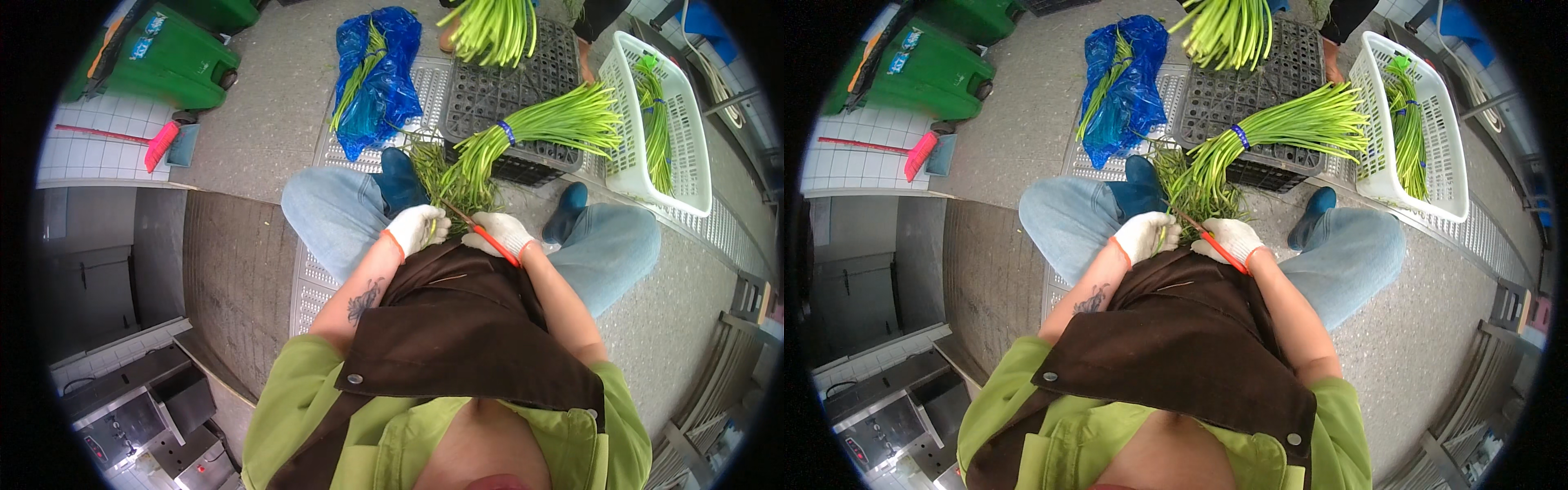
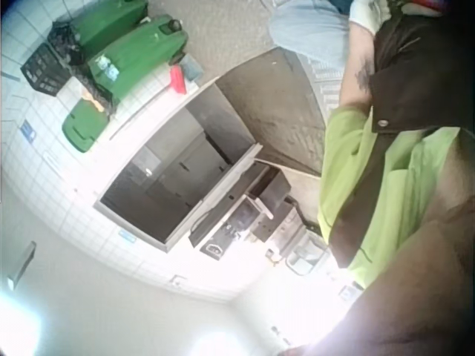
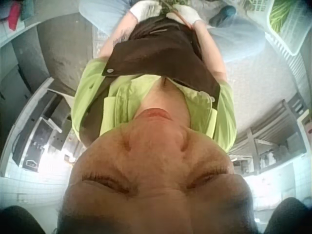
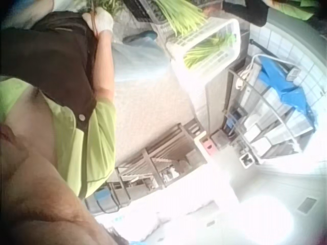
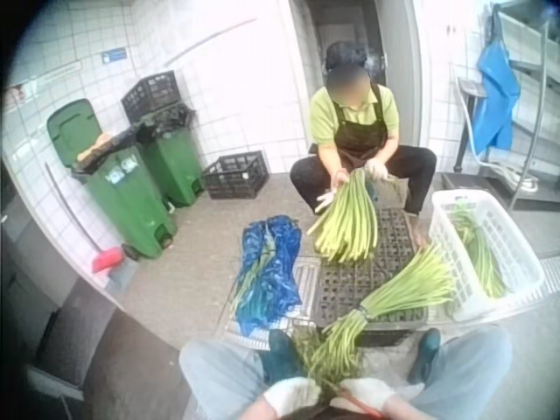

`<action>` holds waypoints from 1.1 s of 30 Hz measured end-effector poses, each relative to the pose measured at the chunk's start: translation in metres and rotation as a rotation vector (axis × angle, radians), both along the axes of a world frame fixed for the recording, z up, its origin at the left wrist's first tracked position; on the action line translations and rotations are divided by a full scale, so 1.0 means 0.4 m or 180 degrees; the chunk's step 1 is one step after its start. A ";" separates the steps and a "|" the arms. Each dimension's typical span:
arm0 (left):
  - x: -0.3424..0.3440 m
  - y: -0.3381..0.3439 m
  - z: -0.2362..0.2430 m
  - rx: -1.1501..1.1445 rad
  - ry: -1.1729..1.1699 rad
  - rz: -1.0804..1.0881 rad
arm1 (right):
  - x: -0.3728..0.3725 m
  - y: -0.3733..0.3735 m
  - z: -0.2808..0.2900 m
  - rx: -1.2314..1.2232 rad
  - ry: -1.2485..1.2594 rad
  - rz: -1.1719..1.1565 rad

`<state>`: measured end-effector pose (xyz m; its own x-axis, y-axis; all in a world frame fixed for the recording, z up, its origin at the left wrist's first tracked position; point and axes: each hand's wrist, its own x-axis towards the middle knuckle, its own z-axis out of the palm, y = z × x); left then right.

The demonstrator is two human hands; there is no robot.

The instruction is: The person sits on the floor and uses red-handled scissors to trim the root ends of green vegetable bundles. The trimmed ends are discarded into a pile on the floor, and the trimmed bundles are placed into a white basket.

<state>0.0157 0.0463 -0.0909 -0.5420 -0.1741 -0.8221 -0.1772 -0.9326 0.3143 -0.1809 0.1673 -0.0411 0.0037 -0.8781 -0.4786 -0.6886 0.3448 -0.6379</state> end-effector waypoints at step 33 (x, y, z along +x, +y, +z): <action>-0.456 -0.398 0.186 -0.5295 -0.1328 -0.3064 | -0.250 0.032 0.028 -0.0549 0.0492 -0.1383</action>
